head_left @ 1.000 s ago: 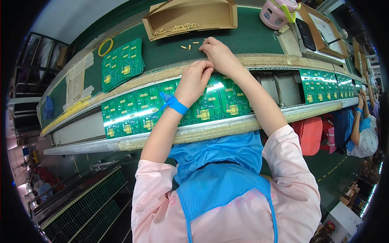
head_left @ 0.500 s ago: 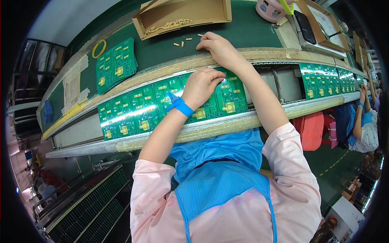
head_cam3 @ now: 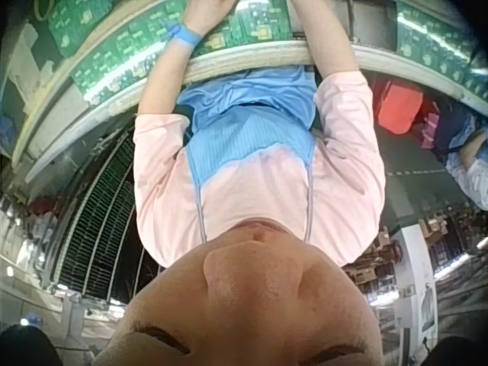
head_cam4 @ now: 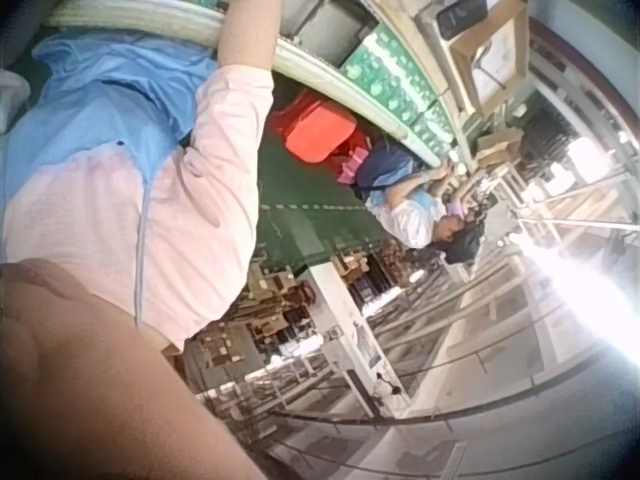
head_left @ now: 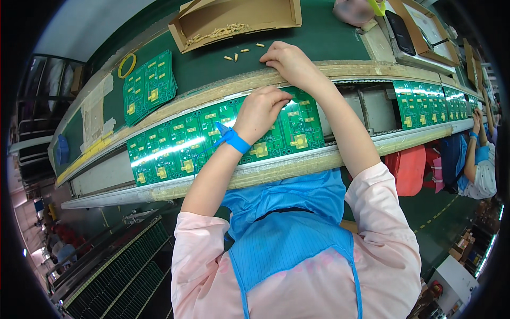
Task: The person places small cylindrical components onto green circuit boards moving along a conveyor belt. They pick components from a cardboard box and insert them into specific slots on the boards, then push the boards forward to the next station.
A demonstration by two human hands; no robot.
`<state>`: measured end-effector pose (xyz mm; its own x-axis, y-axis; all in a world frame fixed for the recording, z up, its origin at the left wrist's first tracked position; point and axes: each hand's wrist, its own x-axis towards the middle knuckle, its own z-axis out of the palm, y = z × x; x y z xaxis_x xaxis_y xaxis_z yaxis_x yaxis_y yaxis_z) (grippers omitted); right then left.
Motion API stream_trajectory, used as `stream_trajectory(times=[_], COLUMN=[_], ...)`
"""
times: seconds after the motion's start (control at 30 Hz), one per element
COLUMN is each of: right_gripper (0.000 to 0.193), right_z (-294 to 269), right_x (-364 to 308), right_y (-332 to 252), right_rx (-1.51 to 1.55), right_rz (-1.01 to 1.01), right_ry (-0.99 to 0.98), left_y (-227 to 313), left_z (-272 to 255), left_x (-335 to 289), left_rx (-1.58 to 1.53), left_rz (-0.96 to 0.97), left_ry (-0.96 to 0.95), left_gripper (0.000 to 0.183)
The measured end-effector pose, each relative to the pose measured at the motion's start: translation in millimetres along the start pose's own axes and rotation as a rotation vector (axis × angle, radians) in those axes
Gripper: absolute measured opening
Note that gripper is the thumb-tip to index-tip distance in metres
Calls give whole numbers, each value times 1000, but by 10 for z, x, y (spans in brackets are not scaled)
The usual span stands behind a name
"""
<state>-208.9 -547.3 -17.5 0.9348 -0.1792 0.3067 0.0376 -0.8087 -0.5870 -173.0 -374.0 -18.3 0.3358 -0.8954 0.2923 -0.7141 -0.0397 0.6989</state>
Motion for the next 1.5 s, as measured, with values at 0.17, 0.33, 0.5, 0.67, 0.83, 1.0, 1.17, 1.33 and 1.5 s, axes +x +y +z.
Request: stream_trajectory(times=[0.17, 0.33, 0.5, 0.67, 0.83, 1.0, 1.17, 1.33, 1.5], right_gripper=[17, 17, 16, 13, 13, 11, 12, 12, 11], right_z=[-22, -111, -163, -133, -143, -527, -528, -429, -333], right_x=[-26, -27, -38, -36, -29, -287, -981, -1272, -1298], right_y=[18, 196, 139, 175, 147, -300, -243, -185, -174], right_rx=[-55, -128, -144, -149, -102, 168, 445, 309, 269], right_rz=[23, 52, 42, -99, 33, 188, 328, 277, 271], right_ry=[56, 65, 46, 71, 38, 68, 53, 68, 43], left_y=[109, 109, 110, 146, 174, 123, 156, 212, -176], left_z=[93, 121, 134, 143, 185, 198, 191, 45, -380], left_x=[-20, -27, -29, -37, -49, -83, -50, 29, 230], left_rx=[125, 149, 138, 151, 207, 198, 241, 226, 461], left_rz=[25, -4, -15, -26, 15, 9, 38, -6, -61], left_ry=[17, 14, 67, 71, 97, 117, 93, -48, 186], left_gripper=[11, 11, 8, 6, 6, 6, 5, 12, 28])
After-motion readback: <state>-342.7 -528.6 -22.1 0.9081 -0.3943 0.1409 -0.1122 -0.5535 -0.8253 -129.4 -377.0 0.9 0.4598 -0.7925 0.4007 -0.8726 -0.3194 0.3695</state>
